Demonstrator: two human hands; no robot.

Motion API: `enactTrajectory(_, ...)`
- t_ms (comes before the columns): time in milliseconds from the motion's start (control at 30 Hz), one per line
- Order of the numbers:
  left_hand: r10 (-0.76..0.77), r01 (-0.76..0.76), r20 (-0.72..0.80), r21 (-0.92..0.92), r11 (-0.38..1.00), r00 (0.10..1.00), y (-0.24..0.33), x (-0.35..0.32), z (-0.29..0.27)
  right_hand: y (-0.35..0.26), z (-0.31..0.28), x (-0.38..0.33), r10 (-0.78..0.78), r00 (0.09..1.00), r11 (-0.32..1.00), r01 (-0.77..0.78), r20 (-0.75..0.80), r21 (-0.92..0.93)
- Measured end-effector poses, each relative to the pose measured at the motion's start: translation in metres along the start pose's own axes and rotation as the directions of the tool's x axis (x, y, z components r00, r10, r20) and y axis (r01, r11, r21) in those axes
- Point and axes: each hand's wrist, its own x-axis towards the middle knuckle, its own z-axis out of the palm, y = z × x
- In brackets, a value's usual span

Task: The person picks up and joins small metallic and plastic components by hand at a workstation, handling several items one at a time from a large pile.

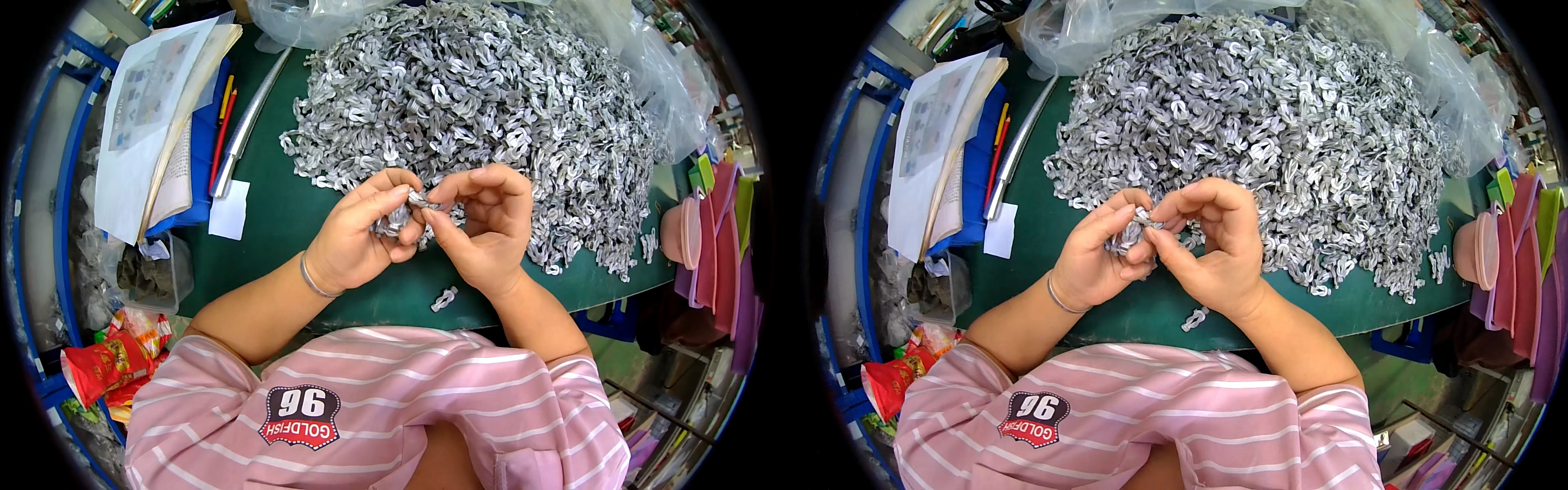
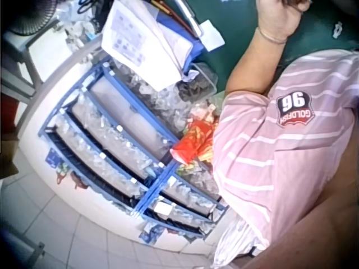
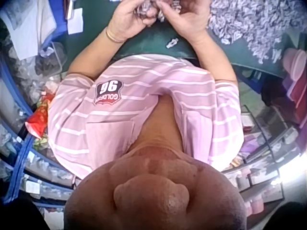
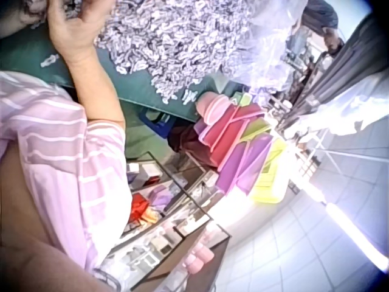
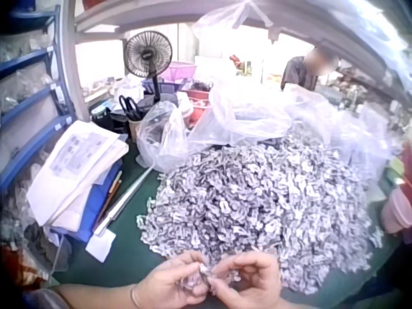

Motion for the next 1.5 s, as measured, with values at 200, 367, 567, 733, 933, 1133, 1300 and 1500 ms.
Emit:
enactTrajectory(200, -0.009, 0.007, -0.09, -0.018, 1.0, 0.996, -0.003, -0.002, 0.001, -0.008, -0.006, 0.011, -0.125, 0.97, 0.943, 0.182, 0.211, -0.279)
enactTrajectory(367, 0.215, -0.208, -0.146, 0.06, 0.976, 0.966, 0.01, -0.002, 0.015, -0.018, -0.001, 0.015, -0.133, 0.98, 0.953, 0.167, 0.146, -0.254)
enactTrajectory(567, 0.603, -0.675, -0.353, -0.125, 0.727, 0.715, 0.136, 0.061, 0.022, -0.016, -0.014, 0.013, -0.116, 0.992, 0.929, 0.089, -0.052, -0.358)
enactTrajectory(733, 0.706, -0.459, -0.434, 0.547, 0.7, 0.559, 0.227, 0.134, 0.002, -0.01, -0.014, 0.014, -0.086, 0.989, 0.947, 0.043, -0.124, -0.318)
enactTrajectory(933, 0.617, -0.359, -0.063, 0.765, 0.535, 0.785, 0.226, 0.145, -0.005, -0.01, -0.023, 0.016, -0.013, 0.995, 0.897, -0.033, -0.099, -0.44)
enactTrajectory(1133, 0.77, -0.33, 0.282, 0.939, -0.099, 0.573, 0.1, 0.038, 0.037, -0.001, -0.003, 0.009, 0.097, 0.991, 0.803, -0.026, 0.087, -0.595)
enactTrajectory(1300, 0.65, -0.182, 0.017, 0.965, 0.187, 0.759, 0.041, -0.016, 0.005, 0.017, 0.003, 0.007, 0.111, 0.978, 0.668, 0.059, 0.178, -0.742)
enactTrajectory(1500, 0.604, -0.098, -0.006, 0.986, 0.138, 0.797, 0.023, -0.018, -0.009, 0.007, 0.008, 0.009, 0.145, 0.973, 0.592, 0.059, 0.179, -0.804)
